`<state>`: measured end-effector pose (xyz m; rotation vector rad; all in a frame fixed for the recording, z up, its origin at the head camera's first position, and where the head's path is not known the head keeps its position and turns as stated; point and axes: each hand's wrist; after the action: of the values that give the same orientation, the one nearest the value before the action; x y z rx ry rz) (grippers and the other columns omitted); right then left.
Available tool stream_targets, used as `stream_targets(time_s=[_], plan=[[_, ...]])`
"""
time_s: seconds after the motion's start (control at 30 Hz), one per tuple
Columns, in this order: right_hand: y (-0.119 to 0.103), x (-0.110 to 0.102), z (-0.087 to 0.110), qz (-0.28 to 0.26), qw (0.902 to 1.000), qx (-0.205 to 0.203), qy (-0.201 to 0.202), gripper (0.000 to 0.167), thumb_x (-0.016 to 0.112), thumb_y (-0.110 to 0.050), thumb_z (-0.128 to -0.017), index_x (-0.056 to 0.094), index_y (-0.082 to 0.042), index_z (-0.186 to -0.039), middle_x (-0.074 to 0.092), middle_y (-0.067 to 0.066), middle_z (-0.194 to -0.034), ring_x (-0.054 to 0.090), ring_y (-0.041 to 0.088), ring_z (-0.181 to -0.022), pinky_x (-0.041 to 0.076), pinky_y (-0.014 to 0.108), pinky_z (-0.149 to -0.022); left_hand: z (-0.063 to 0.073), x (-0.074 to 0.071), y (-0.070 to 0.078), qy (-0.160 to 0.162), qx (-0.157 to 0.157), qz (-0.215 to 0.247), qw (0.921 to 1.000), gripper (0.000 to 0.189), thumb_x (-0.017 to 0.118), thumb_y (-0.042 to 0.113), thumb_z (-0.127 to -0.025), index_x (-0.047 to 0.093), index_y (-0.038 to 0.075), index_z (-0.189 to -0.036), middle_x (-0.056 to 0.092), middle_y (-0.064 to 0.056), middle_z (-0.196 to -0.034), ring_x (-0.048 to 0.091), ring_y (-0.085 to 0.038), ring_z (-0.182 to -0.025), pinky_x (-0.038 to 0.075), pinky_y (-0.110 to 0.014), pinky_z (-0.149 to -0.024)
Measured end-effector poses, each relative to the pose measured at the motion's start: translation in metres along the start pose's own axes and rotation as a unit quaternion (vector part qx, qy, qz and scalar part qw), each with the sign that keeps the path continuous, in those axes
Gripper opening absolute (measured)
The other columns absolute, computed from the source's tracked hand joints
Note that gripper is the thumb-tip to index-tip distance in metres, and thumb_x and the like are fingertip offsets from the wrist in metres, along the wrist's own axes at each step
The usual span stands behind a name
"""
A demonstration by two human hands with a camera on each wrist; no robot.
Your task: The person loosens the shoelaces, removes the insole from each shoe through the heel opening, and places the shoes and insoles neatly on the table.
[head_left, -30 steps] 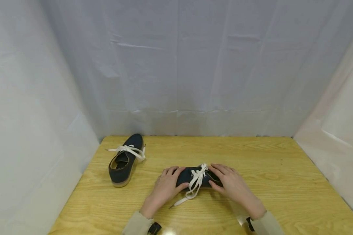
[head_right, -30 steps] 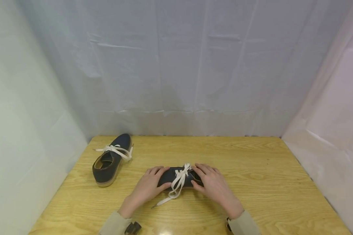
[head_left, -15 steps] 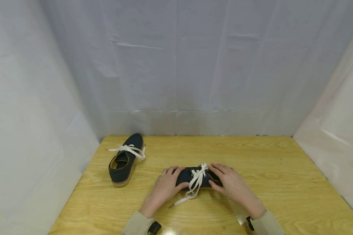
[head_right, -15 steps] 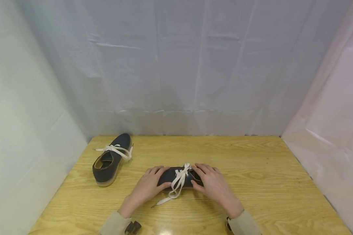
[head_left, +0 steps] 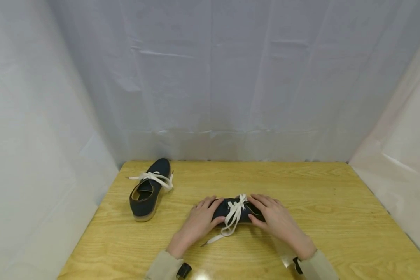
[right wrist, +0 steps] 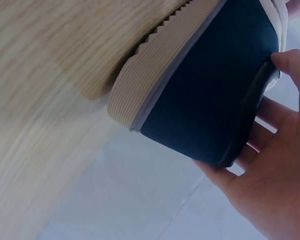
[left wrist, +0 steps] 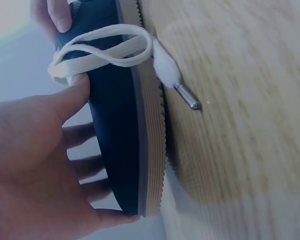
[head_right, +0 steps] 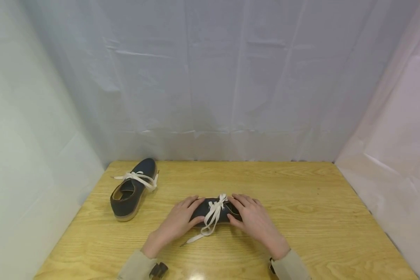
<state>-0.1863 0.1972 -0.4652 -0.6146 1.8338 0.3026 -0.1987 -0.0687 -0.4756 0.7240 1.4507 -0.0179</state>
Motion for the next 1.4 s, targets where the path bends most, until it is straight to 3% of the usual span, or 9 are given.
stream_targets(time_s=[0.13, 0.23, 0.47, 0.57, 0.87, 1.1, 1.23, 1.4], plan=[[0.001, -0.004, 0.0, -0.036, 0.999, 0.018, -0.019, 0.064, 0.069, -0.044, -0.096, 0.052, -0.014, -0.15, 0.056, 0.015, -0.145, 0.056, 0.038, -0.129, 0.046, 0.061, -0.103, 0.001, 0.002, 0.001, -0.011, 0.022, -0.008, 0.9997, 0.063, 0.056, 0.042, -0.103, 0.04, 0.017, -0.157, 0.035, -0.016, -0.161, 0.031, -0.04, -0.148, 0.028, -0.069, -0.113], [0.0, -0.008, -0.003, -0.057, 0.9983, 0.015, -0.004, 0.063, 0.068, -0.044, -0.096, 0.052, -0.017, -0.15, 0.053, 0.015, -0.148, 0.055, 0.038, -0.131, 0.045, 0.062, -0.103, 0.003, 0.004, 0.002, -0.014, 0.031, -0.022, 0.9992, 0.063, 0.053, 0.042, -0.104, 0.036, 0.017, -0.159, 0.032, -0.015, -0.163, 0.029, -0.038, -0.15, 0.026, -0.068, -0.114], [-0.011, -0.014, -0.023, -0.044, 0.9927, -0.087, 0.07, 0.036, 0.077, -0.024, -0.091, 0.072, -0.017, -0.126, 0.067, 0.01, -0.131, 0.063, 0.031, -0.12, 0.053, 0.052, -0.097, 0.004, 0.007, 0.004, -0.012, 0.029, -0.054, 0.998, 0.063, 0.049, 0.044, -0.106, 0.032, 0.02, -0.161, 0.029, -0.014, -0.165, 0.028, -0.036, -0.151, 0.027, -0.067, -0.115], [-0.017, -0.014, -0.031, -0.042, 0.9894, -0.121, 0.069, 0.031, 0.078, -0.02, -0.09, 0.075, -0.015, -0.121, 0.07, 0.008, -0.125, 0.064, 0.031, -0.119, 0.053, 0.05, -0.097, 0.004, 0.008, 0.003, -0.015, 0.028, -0.05, 0.9983, 0.063, 0.049, 0.044, -0.106, 0.031, 0.02, -0.161, 0.028, -0.014, -0.165, 0.027, -0.036, -0.151, 0.028, -0.067, -0.114], [-0.021, -0.011, -0.036, -0.067, 0.9842, -0.154, 0.057, 0.018, 0.085, -0.018, -0.08, 0.077, -0.021, -0.096, 0.072, 0.002, -0.116, 0.063, 0.029, -0.118, 0.053, 0.047, -0.098, 0.004, 0.007, 0.002, -0.015, 0.031, -0.034, 0.9988, 0.063, 0.049, 0.044, -0.106, 0.031, 0.021, -0.161, 0.028, -0.013, -0.165, 0.026, -0.035, -0.152, 0.027, -0.067, -0.115], [-0.021, -0.009, -0.033, -0.063, 0.9882, -0.138, 0.025, 0.014, 0.084, -0.026, -0.082, 0.075, -0.023, -0.094, 0.07, 0.003, -0.12, 0.061, 0.028, -0.121, 0.052, 0.048, -0.099, 0.004, 0.006, 0.002, -0.019, 0.033, -0.029, 0.9989, 0.063, 0.049, 0.044, -0.106, 0.031, 0.022, -0.161, 0.028, -0.013, -0.165, 0.026, -0.035, -0.152, 0.026, -0.067, -0.115], [-0.023, -0.008, -0.033, -0.061, 0.9899, -0.124, 0.032, 0.01, 0.081, -0.03, -0.086, 0.073, -0.024, -0.088, 0.071, 0.0, -0.113, 0.062, 0.025, -0.118, 0.051, 0.045, -0.1, 0.004, 0.007, 0.001, -0.017, 0.032, -0.031, 0.9989, 0.062, 0.049, 0.044, -0.106, 0.03, 0.022, -0.161, 0.028, -0.013, -0.165, 0.026, -0.035, -0.152, 0.026, -0.067, -0.115], [-0.025, -0.005, -0.035, -0.037, 0.9917, -0.114, 0.046, 0.022, 0.085, -0.023, -0.083, 0.073, -0.019, -0.101, 0.069, -0.001, -0.107, 0.063, 0.023, -0.111, 0.053, 0.045, -0.096, 0.005, 0.007, 0.001, -0.011, 0.035, -0.027, 0.999, 0.062, 0.05, 0.043, -0.106, 0.031, 0.022, -0.161, 0.028, -0.013, -0.165, 0.025, -0.035, -0.152, 0.025, -0.068, -0.115]])
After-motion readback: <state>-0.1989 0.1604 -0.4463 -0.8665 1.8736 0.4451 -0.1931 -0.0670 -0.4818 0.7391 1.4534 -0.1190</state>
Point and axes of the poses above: each hand's wrist, its own z-axis away from the middle knuckle, its own x-axis out of the palm, y = z × x
